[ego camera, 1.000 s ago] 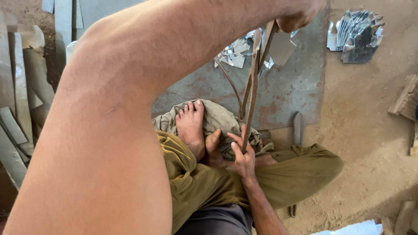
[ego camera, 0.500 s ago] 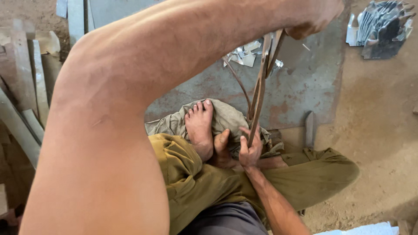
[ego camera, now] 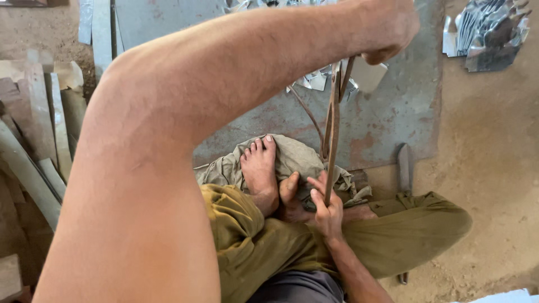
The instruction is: The person sits on the floor and cuts white paper into triangular pieces using scissors, adding each finished triangle to a growing pile on the floor beside piles of shiny cut shards. They occasionally reposition the paper and re-cut pieces.
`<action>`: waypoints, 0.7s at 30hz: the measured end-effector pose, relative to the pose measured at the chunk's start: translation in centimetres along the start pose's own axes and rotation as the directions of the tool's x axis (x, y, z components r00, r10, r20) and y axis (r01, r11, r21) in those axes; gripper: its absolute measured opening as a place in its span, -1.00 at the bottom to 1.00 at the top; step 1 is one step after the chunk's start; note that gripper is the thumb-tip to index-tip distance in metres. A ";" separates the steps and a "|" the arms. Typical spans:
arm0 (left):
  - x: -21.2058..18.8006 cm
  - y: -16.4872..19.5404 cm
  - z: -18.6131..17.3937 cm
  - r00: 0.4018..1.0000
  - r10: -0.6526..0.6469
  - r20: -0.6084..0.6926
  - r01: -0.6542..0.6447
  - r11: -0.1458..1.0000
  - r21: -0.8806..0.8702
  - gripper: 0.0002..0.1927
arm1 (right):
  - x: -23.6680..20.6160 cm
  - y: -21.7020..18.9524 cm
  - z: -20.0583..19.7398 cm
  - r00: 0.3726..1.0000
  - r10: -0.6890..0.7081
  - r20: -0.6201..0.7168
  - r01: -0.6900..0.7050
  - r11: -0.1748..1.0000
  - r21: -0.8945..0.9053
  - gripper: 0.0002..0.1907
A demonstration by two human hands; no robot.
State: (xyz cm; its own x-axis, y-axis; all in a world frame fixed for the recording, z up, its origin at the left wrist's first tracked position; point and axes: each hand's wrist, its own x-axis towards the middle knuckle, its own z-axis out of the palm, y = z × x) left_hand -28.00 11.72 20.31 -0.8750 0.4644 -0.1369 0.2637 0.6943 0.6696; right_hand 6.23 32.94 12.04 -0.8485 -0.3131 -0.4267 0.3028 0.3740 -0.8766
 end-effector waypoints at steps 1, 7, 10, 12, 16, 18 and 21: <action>-0.1 0.0 0.3 1.000 0.001 -0.007 -0.001 1.000 0.010 -0.96 | 0.4 0.2 0.1 1.000 -0.023 0.009 0.023 0.999 -0.031 -0.66; -0.8 1.3 1.3 0.999 0.002 -0.041 -0.001 1.000 0.017 -0.95 | 1.2 0.3 0.7 0.987 -0.142 -0.076 0.133 0.985 -0.112 -0.72; -1.2 1.9 0.5 0.999 0.000 -0.052 0.002 1.000 0.024 -0.94 | 1.1 0.5 1.1 0.990 -0.035 -0.138 0.011 0.985 -0.172 -0.73; -1.5 2.3 -0.9 0.999 -0.012 -0.045 0.014 1.000 0.027 -0.94 | 1.3 1.0 1.3 0.980 -0.124 -0.156 0.093 0.977 -0.194 -0.74; -2.5 3.3 -4.4 0.999 -0.046 0.005 0.046 0.998 0.037 -0.93 | 1.4 2.8 1.1 0.963 -0.225 -0.145 0.196 0.961 -0.193 -0.75; -3.2 3.4 -6.1 0.997 -0.076 0.004 0.075 0.994 0.076 -0.93 | 1.6 3.4 0.9 0.948 -0.283 -0.149 0.255 0.950 -0.182 -0.76; -6.2 1.9 -9.2 0.981 -0.169 -0.092 0.181 0.974 0.137 -0.92 | 2.0 3.4 0.6 0.981 -0.154 -0.119 0.137 0.980 -0.142 -0.74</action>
State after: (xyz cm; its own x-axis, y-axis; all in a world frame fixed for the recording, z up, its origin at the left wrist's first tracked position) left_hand -25.85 5.06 29.14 -0.9407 0.2873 -0.1804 0.1541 0.8357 0.5272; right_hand 5.78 33.03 8.09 -0.9306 -0.2611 -0.2567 0.1190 0.4474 -0.8864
